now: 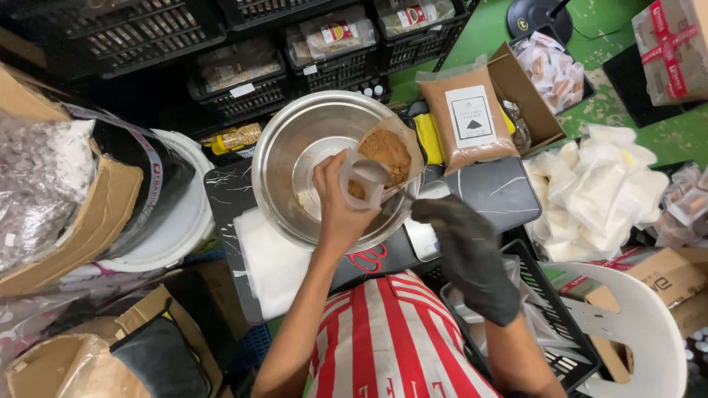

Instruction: Measuring and portioning cinnamon powder into small bags using a spoon and a digital scale.

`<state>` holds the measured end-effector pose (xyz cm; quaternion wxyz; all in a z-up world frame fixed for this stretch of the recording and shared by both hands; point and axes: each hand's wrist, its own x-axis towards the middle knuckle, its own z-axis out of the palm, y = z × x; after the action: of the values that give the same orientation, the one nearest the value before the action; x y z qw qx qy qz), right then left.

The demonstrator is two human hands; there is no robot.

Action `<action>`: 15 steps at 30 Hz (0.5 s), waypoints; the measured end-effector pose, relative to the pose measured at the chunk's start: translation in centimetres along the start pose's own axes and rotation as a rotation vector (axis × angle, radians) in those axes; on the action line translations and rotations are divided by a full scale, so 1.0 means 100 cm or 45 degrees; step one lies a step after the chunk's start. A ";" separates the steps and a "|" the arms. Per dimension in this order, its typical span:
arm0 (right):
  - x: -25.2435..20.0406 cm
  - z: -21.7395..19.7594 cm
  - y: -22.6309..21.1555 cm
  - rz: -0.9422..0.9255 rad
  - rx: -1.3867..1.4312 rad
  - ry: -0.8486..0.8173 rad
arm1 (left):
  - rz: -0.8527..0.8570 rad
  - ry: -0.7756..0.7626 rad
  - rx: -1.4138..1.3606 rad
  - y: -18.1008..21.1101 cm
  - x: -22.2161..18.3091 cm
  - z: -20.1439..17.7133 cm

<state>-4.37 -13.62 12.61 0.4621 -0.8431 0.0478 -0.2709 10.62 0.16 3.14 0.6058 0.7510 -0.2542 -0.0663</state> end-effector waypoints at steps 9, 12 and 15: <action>-0.034 -0.075 -0.023 0.172 0.423 1.199 | 0.095 -0.470 -0.206 0.087 -0.028 0.032; -0.046 -0.089 -0.012 0.209 0.381 1.266 | 0.117 -0.547 -0.392 0.048 -0.036 0.087; -0.056 -0.092 -0.014 0.276 0.289 1.308 | 0.235 -0.519 -0.402 -0.003 -0.040 0.131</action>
<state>-13.91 -17.86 15.38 0.4926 -0.5369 0.3250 -0.6028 1.96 -9.48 -1.37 0.6551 0.5922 -0.4247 -0.1992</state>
